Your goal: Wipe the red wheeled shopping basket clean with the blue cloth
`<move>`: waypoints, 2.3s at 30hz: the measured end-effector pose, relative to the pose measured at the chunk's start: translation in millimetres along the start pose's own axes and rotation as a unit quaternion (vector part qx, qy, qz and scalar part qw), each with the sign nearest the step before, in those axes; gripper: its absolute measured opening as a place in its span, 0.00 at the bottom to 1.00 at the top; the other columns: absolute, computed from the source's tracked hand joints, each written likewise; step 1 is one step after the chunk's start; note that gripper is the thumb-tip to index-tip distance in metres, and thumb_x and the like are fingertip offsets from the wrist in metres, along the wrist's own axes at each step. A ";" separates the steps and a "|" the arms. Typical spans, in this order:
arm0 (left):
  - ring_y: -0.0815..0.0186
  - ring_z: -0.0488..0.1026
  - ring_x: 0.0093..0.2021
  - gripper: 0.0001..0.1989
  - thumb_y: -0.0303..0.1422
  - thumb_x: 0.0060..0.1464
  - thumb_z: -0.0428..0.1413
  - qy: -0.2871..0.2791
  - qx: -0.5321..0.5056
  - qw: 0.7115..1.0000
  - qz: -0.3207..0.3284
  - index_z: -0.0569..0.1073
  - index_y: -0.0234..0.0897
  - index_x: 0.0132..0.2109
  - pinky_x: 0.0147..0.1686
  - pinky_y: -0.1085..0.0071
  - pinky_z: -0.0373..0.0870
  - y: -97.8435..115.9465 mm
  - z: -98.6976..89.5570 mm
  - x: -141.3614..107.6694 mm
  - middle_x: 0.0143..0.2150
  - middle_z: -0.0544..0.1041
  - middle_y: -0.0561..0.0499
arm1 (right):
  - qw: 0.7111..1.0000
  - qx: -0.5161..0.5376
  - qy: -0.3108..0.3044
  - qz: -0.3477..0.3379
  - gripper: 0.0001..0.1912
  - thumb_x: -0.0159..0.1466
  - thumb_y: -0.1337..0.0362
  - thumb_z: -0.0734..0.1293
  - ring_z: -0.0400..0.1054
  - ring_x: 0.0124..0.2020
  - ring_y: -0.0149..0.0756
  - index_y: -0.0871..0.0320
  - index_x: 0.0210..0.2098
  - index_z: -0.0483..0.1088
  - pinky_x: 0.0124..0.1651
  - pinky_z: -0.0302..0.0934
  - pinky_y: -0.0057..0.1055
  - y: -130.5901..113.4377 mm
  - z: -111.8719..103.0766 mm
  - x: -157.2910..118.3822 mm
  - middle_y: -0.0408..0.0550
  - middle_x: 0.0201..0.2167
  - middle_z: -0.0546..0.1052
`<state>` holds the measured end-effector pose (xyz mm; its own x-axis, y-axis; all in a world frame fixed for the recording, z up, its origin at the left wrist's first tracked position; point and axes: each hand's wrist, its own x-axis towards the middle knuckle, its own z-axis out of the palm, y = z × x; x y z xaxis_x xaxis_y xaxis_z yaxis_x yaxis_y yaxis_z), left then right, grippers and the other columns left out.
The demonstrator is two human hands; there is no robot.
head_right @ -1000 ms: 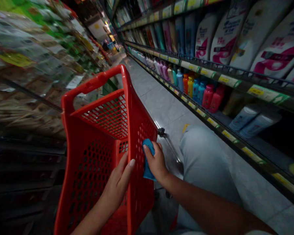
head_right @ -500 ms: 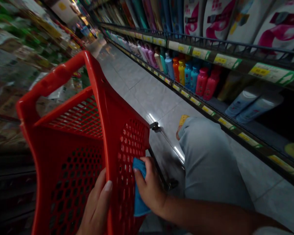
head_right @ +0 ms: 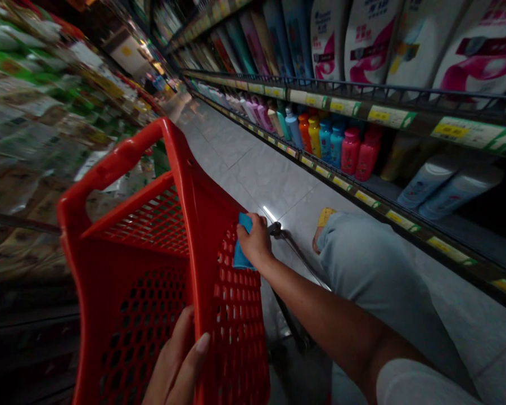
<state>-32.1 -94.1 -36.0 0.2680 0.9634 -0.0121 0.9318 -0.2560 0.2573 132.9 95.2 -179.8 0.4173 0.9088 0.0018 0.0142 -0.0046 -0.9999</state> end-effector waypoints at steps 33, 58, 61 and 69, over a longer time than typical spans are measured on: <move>0.59 0.82 0.46 0.19 0.45 0.65 0.47 -0.034 -0.041 0.999 -0.007 0.69 0.40 0.55 0.47 0.67 0.78 -12.5 -33.2 74.7 0.47 0.83 0.46 | 0.959 0.094 -0.014 -0.268 0.16 0.69 0.55 0.62 0.70 0.55 0.39 0.54 0.52 0.71 0.63 0.62 0.39 -82.9 -10.2 39.0 0.52 0.51 0.76; 0.59 0.80 0.41 0.19 0.40 0.70 0.39 0.255 0.036 0.966 0.011 0.72 0.38 0.49 0.41 0.65 0.72 77.7 -25.5 116.7 0.41 0.81 0.46 | 0.897 -0.056 0.116 -0.424 0.12 0.68 0.61 0.65 0.69 0.53 0.45 0.51 0.50 0.73 0.60 0.65 0.49 -145.3 -104.0 2.5 0.52 0.48 0.72; 0.61 0.79 0.39 0.18 0.41 0.70 0.40 0.255 0.025 0.966 0.043 0.72 0.39 0.46 0.38 0.67 0.70 72.2 -29.2 101.2 0.39 0.82 0.48 | 0.874 -0.086 0.121 -0.463 0.12 0.68 0.60 0.67 0.70 0.52 0.46 0.51 0.49 0.75 0.58 0.66 0.49 -181.3 -130.5 20.5 0.51 0.48 0.73; 0.67 0.74 0.29 0.18 0.37 0.68 0.44 0.285 -0.046 0.955 0.068 0.72 0.40 0.33 0.30 0.71 0.64 58.0 -36.1 67.4 0.27 0.76 0.53 | 0.763 -0.187 -0.195 -0.587 0.10 0.66 0.54 0.70 0.74 0.45 0.43 0.42 0.46 0.79 0.51 0.70 0.45 -234.9 -172.4 8.1 0.46 0.46 0.79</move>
<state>31.2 -41.1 13.0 0.1850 0.8154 0.5485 0.8654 -0.3997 0.3023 289.6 31.6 57.7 -0.3846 0.4331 0.8151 0.4590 0.8559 -0.2382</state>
